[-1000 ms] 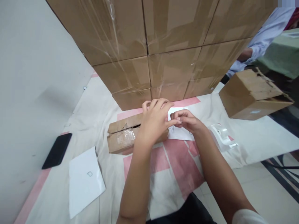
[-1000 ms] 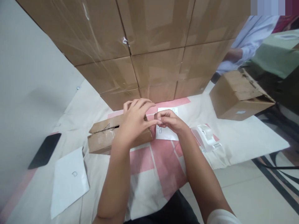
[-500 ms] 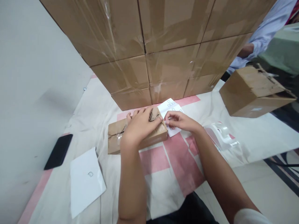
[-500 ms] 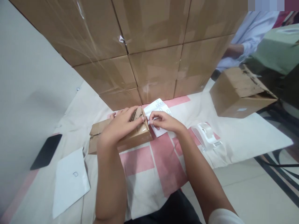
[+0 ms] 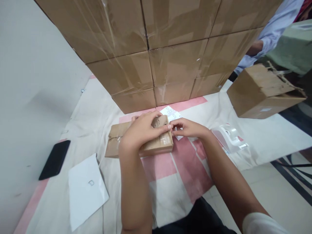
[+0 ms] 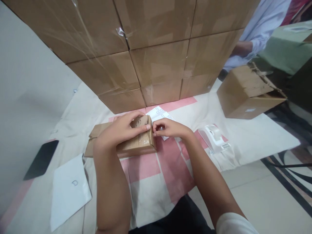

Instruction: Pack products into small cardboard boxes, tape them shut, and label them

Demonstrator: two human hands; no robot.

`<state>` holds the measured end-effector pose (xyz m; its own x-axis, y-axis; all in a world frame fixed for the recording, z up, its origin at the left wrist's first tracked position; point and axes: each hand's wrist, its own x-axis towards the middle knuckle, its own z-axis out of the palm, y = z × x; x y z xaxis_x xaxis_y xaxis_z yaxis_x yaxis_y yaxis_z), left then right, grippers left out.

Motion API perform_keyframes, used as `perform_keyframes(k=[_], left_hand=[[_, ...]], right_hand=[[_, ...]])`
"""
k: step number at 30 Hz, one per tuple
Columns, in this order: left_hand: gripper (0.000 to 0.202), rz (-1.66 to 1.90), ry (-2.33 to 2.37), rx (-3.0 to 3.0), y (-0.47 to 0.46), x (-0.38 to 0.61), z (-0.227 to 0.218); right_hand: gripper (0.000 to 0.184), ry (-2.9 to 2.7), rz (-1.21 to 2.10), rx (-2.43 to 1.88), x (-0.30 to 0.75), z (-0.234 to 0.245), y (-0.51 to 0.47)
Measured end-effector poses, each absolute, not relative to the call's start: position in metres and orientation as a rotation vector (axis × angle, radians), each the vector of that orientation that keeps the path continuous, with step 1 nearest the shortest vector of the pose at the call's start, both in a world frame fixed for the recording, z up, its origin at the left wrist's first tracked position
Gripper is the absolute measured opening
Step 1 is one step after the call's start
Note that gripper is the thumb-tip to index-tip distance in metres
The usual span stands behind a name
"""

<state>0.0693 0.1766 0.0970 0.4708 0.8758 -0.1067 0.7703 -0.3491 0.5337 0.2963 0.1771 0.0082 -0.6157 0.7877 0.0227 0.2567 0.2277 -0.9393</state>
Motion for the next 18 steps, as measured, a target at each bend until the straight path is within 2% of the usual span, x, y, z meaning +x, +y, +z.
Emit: perform_keyframes(k=[11, 18], left_hand=[[0.034, 0.290, 1.220, 2.211, 0.189, 0.052, 0.094], [0.036, 0.277, 1.233, 2.183, 0.190, 0.052, 0.094]], right_hand=[[0.014, -2.114, 1.288, -0.967, 0.286, 0.016, 0.168], [0.009, -2.231, 1.340, -0.940, 0.293, 0.023, 0.166]])
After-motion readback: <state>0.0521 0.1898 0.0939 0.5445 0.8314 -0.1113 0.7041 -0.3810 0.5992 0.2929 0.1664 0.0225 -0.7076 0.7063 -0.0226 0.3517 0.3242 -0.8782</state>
